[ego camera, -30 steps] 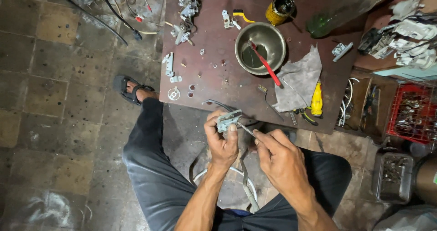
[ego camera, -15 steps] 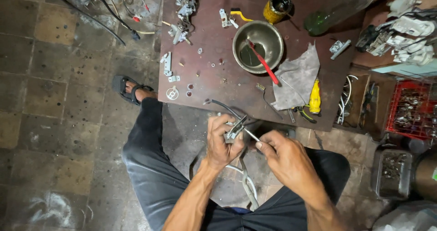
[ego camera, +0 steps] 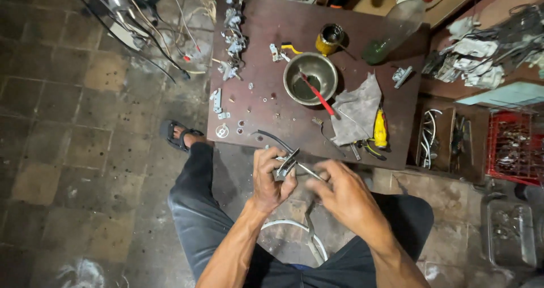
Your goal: Assembling small electrical and mechanical components using pliers and a screwdriver on a low workbench.
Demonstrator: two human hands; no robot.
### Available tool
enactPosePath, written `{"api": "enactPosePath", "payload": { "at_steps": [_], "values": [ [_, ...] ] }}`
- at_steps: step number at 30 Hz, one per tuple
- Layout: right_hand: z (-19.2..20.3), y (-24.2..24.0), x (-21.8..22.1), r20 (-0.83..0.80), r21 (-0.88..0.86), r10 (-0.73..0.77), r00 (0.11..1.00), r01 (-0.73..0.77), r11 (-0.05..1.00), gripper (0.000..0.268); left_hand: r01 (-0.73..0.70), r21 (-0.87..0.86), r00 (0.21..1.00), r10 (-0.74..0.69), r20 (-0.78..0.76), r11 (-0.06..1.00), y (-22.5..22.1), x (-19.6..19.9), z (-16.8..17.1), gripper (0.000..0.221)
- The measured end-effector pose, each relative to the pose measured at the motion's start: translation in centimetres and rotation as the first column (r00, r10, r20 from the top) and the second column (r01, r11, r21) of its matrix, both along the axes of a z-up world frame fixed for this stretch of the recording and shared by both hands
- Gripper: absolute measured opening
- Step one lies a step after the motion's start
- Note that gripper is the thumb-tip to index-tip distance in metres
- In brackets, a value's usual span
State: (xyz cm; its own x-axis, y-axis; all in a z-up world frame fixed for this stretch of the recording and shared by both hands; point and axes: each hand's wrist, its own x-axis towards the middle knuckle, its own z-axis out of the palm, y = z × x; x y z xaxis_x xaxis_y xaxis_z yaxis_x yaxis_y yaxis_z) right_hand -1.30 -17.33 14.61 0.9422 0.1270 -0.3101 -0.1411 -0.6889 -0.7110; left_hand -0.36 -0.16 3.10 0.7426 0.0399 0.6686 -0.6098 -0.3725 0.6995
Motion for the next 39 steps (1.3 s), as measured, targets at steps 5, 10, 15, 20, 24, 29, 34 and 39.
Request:
{"api": "enactPosePath", "payload": {
  "at_steps": [5, 10, 15, 20, 24, 29, 34, 39],
  "values": [
    [0.4, -0.5, -0.9, 0.064, -0.106, 0.028, 0.998, -0.021, 0.994, 0.013, -0.018, -0.020, 0.995, 0.020, 0.098, 1.000, -0.5, -0.2, 1.7, 0.029],
    [0.5, -0.8, -1.8, 0.000, -0.277, 0.093, 0.996, -0.089, 0.957, 0.024, -0.024, -0.060, 0.982, 0.035, 0.188, 0.998, -1.3, -1.0, 1.7, 0.023],
    [-1.0, -1.4, -2.9, 0.020, -0.446, 0.121, 0.992, -0.100, 0.890, 0.028, -0.063, -0.115, 0.987, 0.079, 0.142, 0.991, -2.2, -2.6, 2.1, 0.023],
    [-0.7, -1.3, -3.8, 0.061, -0.484, 0.173, 0.983, -0.122, 0.867, 0.024, -0.081, -0.148, 0.993, 0.094, 0.077, 0.986, -3.1, -4.2, 1.2, 0.025],
    [-1.2, -1.3, -4.3, 0.057, -0.552, 0.199, 0.978, -0.135, 0.823, 0.028, -0.098, -0.181, 0.995, 0.097, -0.013, 0.978, -3.7, -5.4, 0.2, 0.025],
    [-2.2, -1.2, -4.3, 0.052, -0.622, 0.269, 0.962, -0.180, 0.762, 0.022, -0.094, -0.274, 0.992, 0.067, -0.109, 0.957, -4.3, -6.4, 0.1, 0.027],
    [-4.2, -1.1, -4.2, 0.091, -0.689, 0.373, 0.923, -0.211, 0.693, 0.015, -0.101, -0.373, 0.973, 0.013, -0.230, 0.922, -4.6, -7.2, -1.4, 0.029],
    [-2.3, 0.1, -4.5, 0.119, -0.720, 0.393, 0.912, -0.193, 0.667, 0.018, -0.120, -0.405, 0.969, 0.018, -0.248, 0.907, -4.8, -7.2, -2.3, 0.030]
  ]
}}
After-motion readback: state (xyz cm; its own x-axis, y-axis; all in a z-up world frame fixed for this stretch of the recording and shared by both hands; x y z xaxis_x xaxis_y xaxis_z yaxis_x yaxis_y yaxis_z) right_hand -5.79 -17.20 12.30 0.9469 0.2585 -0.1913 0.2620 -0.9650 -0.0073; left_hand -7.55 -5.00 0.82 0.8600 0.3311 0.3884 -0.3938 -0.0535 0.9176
